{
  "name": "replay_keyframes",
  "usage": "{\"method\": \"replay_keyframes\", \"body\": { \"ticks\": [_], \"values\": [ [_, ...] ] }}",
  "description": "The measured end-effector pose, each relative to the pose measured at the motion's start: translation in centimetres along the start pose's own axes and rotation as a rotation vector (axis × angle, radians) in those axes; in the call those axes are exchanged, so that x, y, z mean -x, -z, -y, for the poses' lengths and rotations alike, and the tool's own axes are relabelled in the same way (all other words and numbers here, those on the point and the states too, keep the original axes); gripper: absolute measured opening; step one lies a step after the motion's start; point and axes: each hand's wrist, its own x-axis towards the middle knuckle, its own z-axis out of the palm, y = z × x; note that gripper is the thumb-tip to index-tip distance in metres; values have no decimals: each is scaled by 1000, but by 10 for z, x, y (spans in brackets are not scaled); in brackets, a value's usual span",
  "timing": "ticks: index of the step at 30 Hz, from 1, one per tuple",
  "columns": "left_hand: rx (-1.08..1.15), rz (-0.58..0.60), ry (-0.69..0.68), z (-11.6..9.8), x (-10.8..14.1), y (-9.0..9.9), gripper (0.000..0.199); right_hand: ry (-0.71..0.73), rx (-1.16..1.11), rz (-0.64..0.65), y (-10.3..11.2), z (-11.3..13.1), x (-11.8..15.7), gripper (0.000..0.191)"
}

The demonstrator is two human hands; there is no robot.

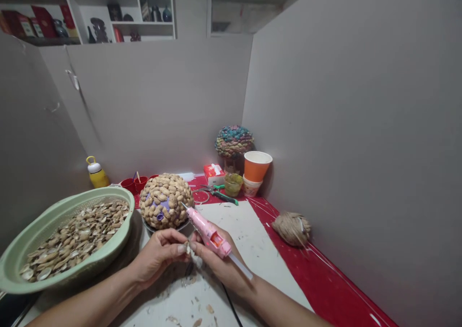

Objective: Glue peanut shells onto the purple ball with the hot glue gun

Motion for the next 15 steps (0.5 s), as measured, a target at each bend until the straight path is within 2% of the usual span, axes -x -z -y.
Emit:
{"method": "replay_keyframes", "body": {
  "ticks": [9, 15],
  "values": [
    [9, 1, 55, 0, -1, 1, 26, -12, 28, 10, 4, -7, 1, 22],
    [-39, -52, 78, -3, 1, -2, 26, 145, 274, -80, 5, -10, 5, 18]
  ]
}}
